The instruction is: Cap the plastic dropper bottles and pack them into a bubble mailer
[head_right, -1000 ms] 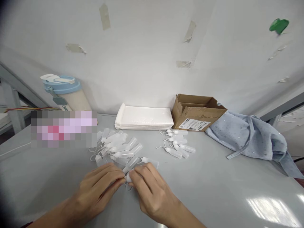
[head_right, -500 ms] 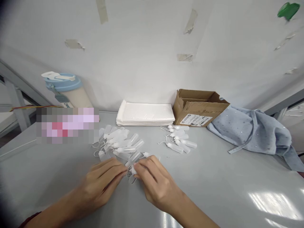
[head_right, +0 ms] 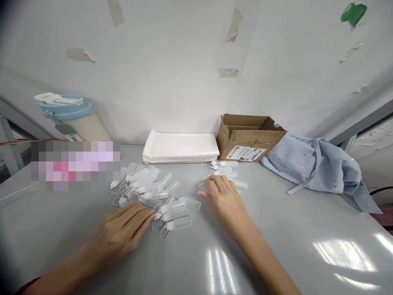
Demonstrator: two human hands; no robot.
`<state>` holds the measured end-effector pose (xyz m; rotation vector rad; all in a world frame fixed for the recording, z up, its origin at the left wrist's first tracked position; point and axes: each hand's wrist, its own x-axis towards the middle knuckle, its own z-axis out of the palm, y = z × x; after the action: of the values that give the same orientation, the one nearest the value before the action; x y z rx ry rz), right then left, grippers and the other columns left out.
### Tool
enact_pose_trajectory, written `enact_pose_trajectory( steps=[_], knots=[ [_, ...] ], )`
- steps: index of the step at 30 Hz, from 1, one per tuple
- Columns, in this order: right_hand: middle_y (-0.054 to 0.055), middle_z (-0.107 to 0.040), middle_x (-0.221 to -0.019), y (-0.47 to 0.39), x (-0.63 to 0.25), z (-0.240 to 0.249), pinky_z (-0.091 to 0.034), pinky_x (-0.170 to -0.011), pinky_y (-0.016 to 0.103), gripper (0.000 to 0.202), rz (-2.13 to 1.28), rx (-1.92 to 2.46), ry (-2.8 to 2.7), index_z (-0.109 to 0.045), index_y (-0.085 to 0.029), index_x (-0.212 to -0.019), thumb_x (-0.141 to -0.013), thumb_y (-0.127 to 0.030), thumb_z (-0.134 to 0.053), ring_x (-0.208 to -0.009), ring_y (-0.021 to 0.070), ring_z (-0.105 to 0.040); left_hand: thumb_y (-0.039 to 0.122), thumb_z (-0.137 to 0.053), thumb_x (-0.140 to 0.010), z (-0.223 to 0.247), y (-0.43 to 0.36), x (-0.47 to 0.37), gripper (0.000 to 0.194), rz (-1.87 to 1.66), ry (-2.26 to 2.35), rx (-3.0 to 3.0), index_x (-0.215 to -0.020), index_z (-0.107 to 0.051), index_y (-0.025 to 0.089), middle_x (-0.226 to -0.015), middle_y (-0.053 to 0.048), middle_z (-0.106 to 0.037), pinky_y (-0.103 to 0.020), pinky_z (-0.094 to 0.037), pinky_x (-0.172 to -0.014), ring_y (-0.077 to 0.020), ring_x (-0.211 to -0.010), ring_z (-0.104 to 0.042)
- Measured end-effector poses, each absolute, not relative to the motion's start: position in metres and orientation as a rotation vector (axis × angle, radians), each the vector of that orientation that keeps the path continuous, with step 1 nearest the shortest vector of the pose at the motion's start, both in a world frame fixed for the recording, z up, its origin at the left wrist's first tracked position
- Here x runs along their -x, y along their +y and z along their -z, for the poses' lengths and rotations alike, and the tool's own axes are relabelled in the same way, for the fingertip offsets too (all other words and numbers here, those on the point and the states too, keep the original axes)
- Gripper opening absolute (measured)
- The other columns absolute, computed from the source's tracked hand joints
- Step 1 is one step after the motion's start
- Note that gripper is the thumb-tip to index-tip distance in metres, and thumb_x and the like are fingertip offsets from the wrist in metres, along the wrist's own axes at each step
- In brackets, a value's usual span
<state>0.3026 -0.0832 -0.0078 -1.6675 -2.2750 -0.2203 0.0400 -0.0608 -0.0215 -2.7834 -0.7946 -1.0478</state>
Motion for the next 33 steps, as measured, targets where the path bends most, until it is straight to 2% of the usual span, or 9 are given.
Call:
enact_pose_trajectory(
  steps=[3, 7, 12, 16, 20, 23, 26, 29, 33],
  knots=[
    [0.015, -0.065, -0.089, -0.078, -0.329, 0.015, -0.049, -0.068, 0.041, 0.026, 0.230, 1.773, -2.254, -0.063, -0.011, -0.095, -0.094, -0.023, -0.040, -0.084, 0.0291, -0.056, 0.013, -0.047, -0.088, 0.023, -0.063, -0.039, 0.016, 0.937, -0.851, 2.904, -0.078, -0.060, 0.014, -0.063, -0.003, -0.058, -0.026, -0.044, -0.052, -0.0153, -0.057, -0.055],
    [0.014, -0.065, -0.086, -0.075, -0.343, 0.022, -0.050, -0.065, 0.040, 0.017, 0.194, 1.819, -2.260, -0.064, -0.012, -0.093, -0.088, -0.015, -0.048, -0.081, 0.0286, -0.057, 0.016, -0.052, -0.086, 0.022, -0.063, -0.035, 0.014, 0.982, -0.952, 2.951, -0.074, -0.059, 0.014, -0.061, -0.002, -0.056, -0.026, -0.041, -0.050, -0.0145, -0.054, -0.052],
    [0.011, -0.066, -0.082, -0.076, -0.337, 0.024, -0.050, -0.063, 0.040, 0.012, 0.086, 1.807, -2.286, -0.065, -0.016, -0.086, -0.080, -0.011, -0.056, -0.078, 0.0290, -0.058, 0.011, -0.053, -0.085, 0.018, -0.056, -0.029, 0.016, 1.122, -1.051, 2.890, -0.071, -0.058, 0.015, -0.060, 0.000, -0.056, -0.024, -0.040, -0.053, -0.0119, -0.054, -0.051],
    [0.010, -0.066, -0.086, -0.080, -0.326, 0.016, -0.051, -0.067, 0.038, 0.013, 0.011, 1.754, -2.230, -0.063, -0.017, -0.093, -0.085, -0.017, -0.052, -0.082, 0.0260, -0.059, 0.010, -0.053, -0.085, 0.017, -0.054, -0.027, 0.016, 1.171, -1.042, 2.880, -0.070, -0.056, 0.016, -0.060, 0.001, -0.055, -0.023, -0.039, -0.052, -0.0112, -0.053, -0.049],
    [0.006, -0.064, -0.094, -0.088, -0.307, 0.000, -0.050, -0.071, 0.030, 0.015, -0.232, 1.574, -2.079, -0.057, -0.019, -0.102, -0.091, -0.025, -0.048, -0.080, 0.0175, -0.059, 0.010, -0.053, -0.085, 0.014, -0.057, -0.029, 0.008, 1.215, -1.027, 2.907, -0.086, -0.059, 0.016, -0.067, 0.000, -0.058, -0.022, -0.042, -0.055, -0.0112, -0.058, -0.052],
    [0.003, -0.062, -0.091, -0.095, -0.290, -0.008, -0.048, -0.072, 0.029, 0.013, -0.582, 1.393, -1.999, -0.058, -0.022, -0.101, -0.092, -0.024, -0.048, -0.080, 0.0164, -0.058, 0.014, -0.053, -0.086, 0.012, -0.061, -0.031, 0.023, 1.208, -1.123, 2.994, -0.110, -0.053, 0.016, -0.074, 0.001, -0.059, -0.021, -0.044, -0.056, -0.0098, -0.058, -0.052],
    [0.004, -0.061, -0.095, -0.101, -0.277, -0.010, -0.046, -0.076, 0.029, 0.017, -0.773, 1.315, -2.016, -0.057, -0.021, -0.106, -0.093, -0.020, -0.046, -0.085, 0.0162, -0.058, 0.017, -0.049, -0.089, 0.010, -0.065, -0.031, 0.035, 1.162, -1.197, 3.106, -0.124, -0.043, 0.016, -0.081, 0.000, -0.059, -0.020, -0.045, -0.055, -0.0084, -0.057, -0.051],
    [0.006, -0.059, -0.101, -0.104, -0.270, -0.008, -0.046, -0.079, 0.029, 0.022, -0.857, 1.286, -2.047, -0.055, -0.020, -0.111, -0.093, -0.016, -0.043, -0.090, 0.0165, -0.058, 0.014, -0.045, -0.091, 0.011, -0.065, -0.031, 0.038, 1.193, -1.101, 3.142, -0.128, -0.039, 0.015, -0.084, -0.001, -0.059, -0.021, -0.047, -0.058, -0.0085, -0.059, -0.053],
    [0.007, -0.058, -0.104, -0.104, -0.266, -0.004, -0.046, -0.080, 0.031, 0.024, -0.886, 1.264, -2.067, -0.054, -0.020, -0.114, -0.094, -0.015, -0.041, -0.092, 0.0172, -0.057, 0.009, -0.048, -0.089, 0.013, -0.061, -0.032, 0.028, 1.241, -0.903, 3.032, -0.116, -0.049, 0.014, -0.086, -0.005, -0.064, -0.023, -0.050, -0.064, -0.0128, -0.072, -0.060]
  ],
)
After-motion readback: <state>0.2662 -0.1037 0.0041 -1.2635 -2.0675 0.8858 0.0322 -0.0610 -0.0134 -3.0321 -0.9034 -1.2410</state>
